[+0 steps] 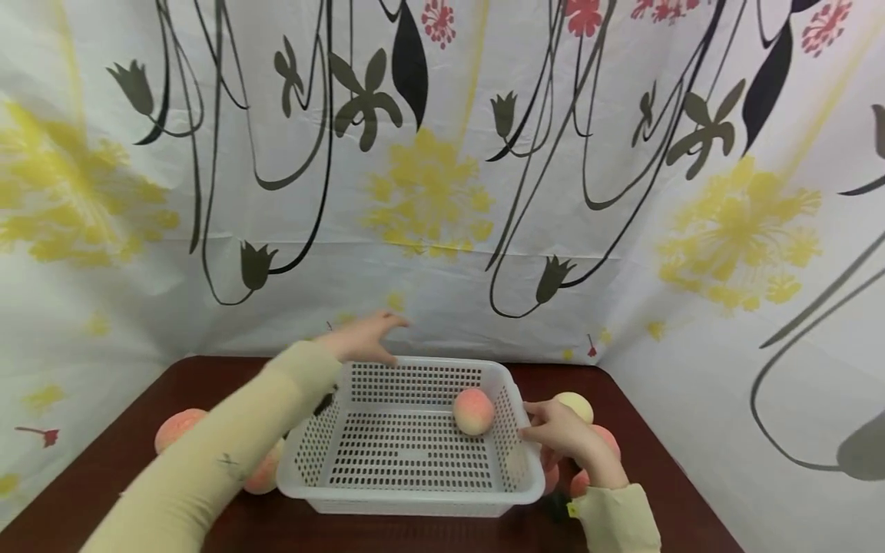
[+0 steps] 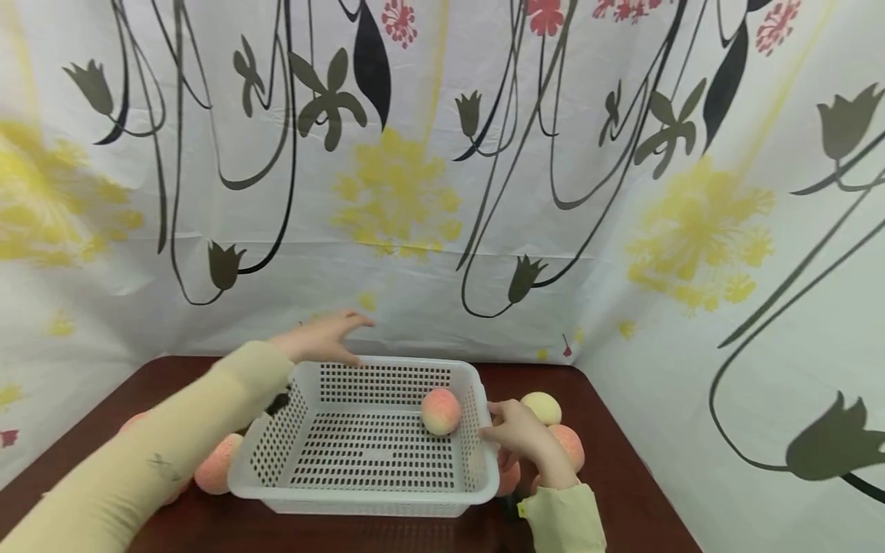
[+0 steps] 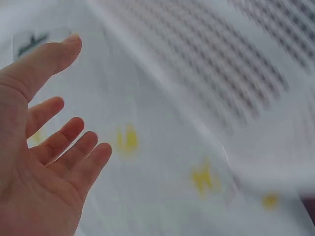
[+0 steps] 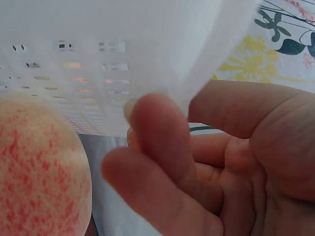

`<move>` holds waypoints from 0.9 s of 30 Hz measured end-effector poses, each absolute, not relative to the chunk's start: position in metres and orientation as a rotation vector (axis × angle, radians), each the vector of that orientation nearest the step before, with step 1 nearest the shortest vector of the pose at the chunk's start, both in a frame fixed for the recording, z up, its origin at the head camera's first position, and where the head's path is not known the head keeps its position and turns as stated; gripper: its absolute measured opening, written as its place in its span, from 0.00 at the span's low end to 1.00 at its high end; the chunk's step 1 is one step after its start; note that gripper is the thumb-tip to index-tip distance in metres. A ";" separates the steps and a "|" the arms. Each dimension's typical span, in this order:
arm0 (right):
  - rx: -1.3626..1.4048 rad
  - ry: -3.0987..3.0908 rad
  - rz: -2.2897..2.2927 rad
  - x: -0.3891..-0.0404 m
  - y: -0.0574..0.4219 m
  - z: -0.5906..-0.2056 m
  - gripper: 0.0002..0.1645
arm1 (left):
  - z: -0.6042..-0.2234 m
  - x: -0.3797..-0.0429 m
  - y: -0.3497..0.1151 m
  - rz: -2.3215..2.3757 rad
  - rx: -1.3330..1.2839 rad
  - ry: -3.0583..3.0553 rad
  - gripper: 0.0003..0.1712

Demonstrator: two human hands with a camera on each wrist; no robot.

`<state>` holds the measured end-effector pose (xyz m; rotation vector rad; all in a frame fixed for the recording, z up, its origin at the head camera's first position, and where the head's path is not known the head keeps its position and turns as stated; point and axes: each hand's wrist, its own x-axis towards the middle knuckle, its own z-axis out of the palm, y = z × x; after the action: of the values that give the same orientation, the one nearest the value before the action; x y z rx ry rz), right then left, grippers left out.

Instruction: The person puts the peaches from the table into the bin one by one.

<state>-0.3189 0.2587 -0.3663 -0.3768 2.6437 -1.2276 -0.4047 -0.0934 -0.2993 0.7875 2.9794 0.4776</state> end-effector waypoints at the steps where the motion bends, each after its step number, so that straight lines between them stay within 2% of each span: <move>1: -0.366 2.632 -1.235 -0.318 0.259 -0.366 0.37 | -0.293 -0.401 -0.110 0.484 0.756 2.987 0.44; 8: -0.319 2.572 -1.227 -0.315 0.261 -0.364 0.40 | -0.267 -0.370 -0.227 0.381 0.639 3.080 0.39; 14: -0.346 2.587 -1.168 -0.318 0.254 -0.361 0.40 | -0.278 -0.340 -0.308 0.376 0.563 3.023 0.37; 23: -0.350 2.554 -1.216 -0.317 0.261 -0.363 0.40 | -0.322 -0.324 -0.352 0.597 0.427 2.869 0.40; 27: -0.372 2.561 -1.212 -0.318 0.259 -0.363 0.40 | -0.335 -0.320 -0.362 0.632 0.414 2.831 0.38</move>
<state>-0.3178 0.2591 -0.3629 -0.3724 2.5607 -1.2121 -0.3203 -0.3615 -0.3347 0.4139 2.8309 0.6318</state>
